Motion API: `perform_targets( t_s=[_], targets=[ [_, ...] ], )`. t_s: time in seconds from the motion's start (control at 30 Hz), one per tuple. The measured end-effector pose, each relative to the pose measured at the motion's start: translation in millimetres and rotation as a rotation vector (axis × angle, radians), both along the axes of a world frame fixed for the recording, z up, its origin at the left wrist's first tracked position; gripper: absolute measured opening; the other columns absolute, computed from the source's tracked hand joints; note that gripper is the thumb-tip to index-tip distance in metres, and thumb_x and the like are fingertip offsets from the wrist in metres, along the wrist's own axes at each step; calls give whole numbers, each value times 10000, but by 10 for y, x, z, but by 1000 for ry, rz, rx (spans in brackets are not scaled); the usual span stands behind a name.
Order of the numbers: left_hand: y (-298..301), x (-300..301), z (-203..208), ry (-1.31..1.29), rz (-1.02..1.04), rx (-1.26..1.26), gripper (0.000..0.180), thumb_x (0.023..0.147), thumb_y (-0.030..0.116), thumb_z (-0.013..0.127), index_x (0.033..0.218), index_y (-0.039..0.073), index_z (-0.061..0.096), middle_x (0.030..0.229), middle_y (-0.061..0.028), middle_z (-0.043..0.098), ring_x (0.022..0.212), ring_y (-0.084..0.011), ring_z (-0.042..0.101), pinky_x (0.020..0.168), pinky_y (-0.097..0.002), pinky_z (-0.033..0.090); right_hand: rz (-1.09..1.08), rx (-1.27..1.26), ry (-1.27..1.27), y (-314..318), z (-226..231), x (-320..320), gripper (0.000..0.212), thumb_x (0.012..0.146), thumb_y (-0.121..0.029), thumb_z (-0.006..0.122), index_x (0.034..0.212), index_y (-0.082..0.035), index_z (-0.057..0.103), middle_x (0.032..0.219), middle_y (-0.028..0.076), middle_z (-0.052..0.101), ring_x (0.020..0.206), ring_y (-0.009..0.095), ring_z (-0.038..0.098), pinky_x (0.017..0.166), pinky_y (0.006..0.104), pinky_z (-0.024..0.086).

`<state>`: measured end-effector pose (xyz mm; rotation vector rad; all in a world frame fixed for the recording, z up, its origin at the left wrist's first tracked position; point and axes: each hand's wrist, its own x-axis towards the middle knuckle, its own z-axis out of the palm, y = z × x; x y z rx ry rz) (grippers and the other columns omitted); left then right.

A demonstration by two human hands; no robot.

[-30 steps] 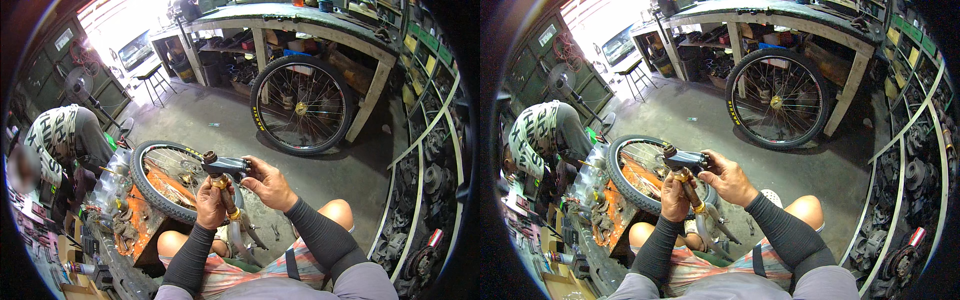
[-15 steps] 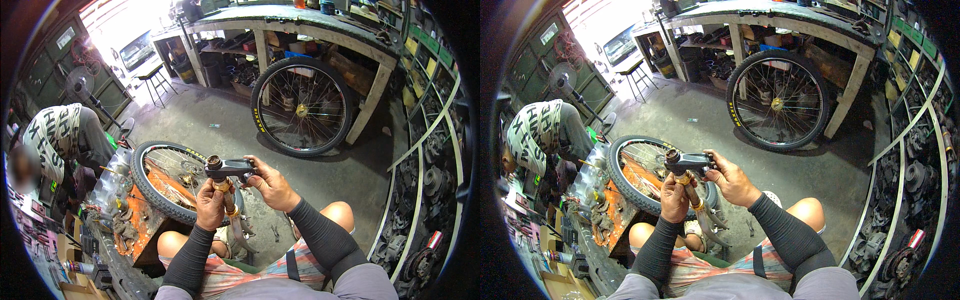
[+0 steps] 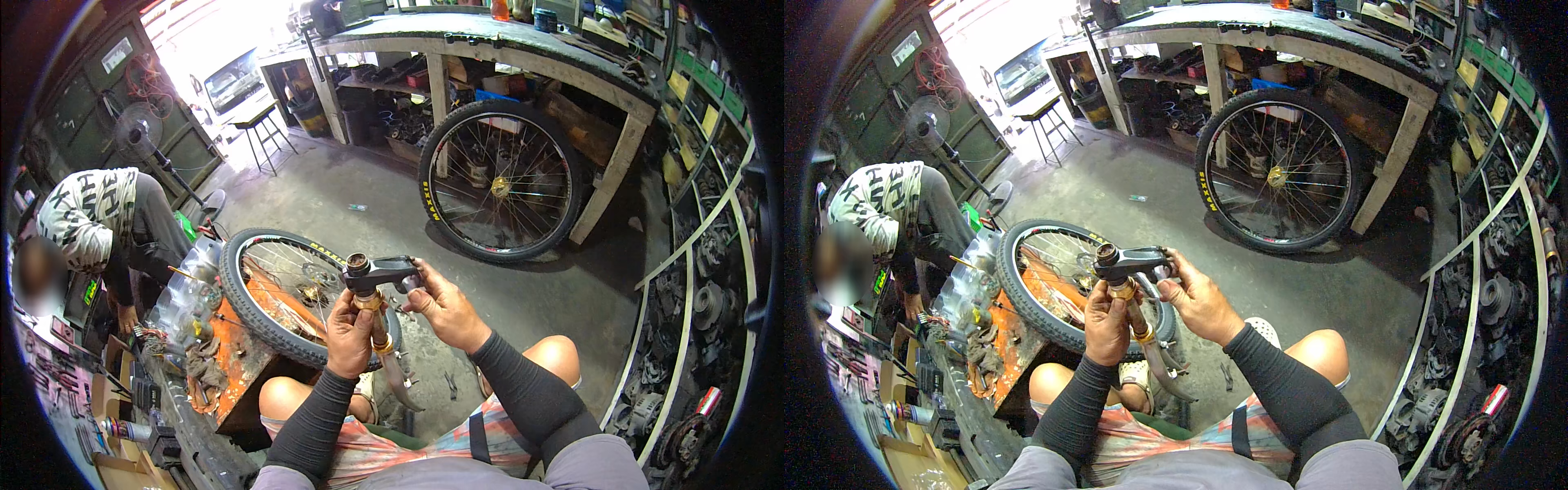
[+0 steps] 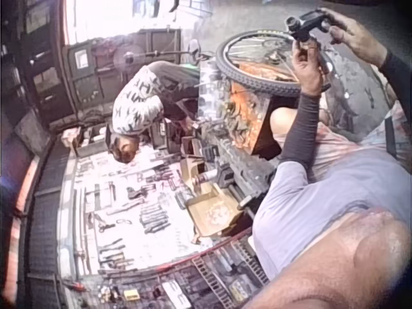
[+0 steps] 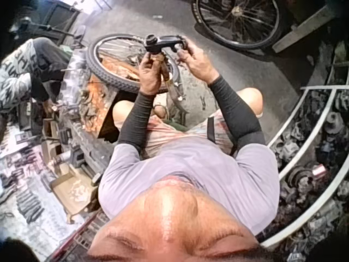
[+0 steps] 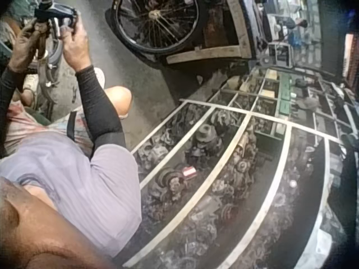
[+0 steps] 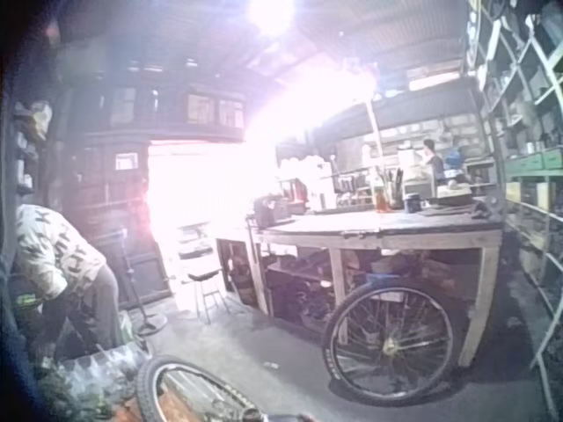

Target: The person sits on the floor and works on a bicycle wheel, using a tire lever to pry the tire bead and then handling a small yellow component near the hub. The person rotates the wheel and manipulates the tire and hub area with both hands.

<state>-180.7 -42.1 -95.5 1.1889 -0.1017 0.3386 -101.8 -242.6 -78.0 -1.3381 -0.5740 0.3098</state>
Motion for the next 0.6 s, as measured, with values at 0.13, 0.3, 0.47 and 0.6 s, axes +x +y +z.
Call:
perform_targets(
  t_s=[0.13, 0.3, 0.47, 0.6],
  targets=[
    [70, 44, -42, 26, 136, -73, 469, 1092, 167, 703, 1514, 53, 533, 1276, -84, 720, 1133, -206, 698, 1036, -369, 571, 37, -281, -76, 39, -78, -81, 734, 1096, -308, 684, 1666, 8, 346, 1365, 217, 685, 1159, 294, 730, 1011, 406, 570],
    [244, 144, -65, 44, 243, -199, 380, 1116, 143, 655, 1481, 91, 564, 1236, -63, 720, 1086, -195, 695, 983, -344, 589, 116, -503, -176, 53, -122, -185, 800, 1070, -400, 714, 1675, -38, 335, 1431, 269, 668, 1174, 371, 734, 1007, 449, 574],
    [351, 154, -83, 135, 300, -257, 302, 1125, 169, 644, 1417, 105, 605, 1188, -50, 719, 1022, -180, 696, 921, -336, 601, 122, -550, -211, 70, -150, -198, 779, 1070, -364, 724, 1674, -52, 341, 1455, 291, 651, 1246, 394, 712, 1029, 461, 572],
    [457, 157, -162, 166, 309, -249, 263, 1129, 181, 642, 1375, 92, 620, 1150, -42, 724, 983, -165, 701, 893, -326, 602, 138, -553, -244, 97, -131, -208, 784, 1063, -351, 731, 1658, -7, 355, 1473, 305, 633, 1325, 411, 671, 1070, 472, 562]
  ],
)
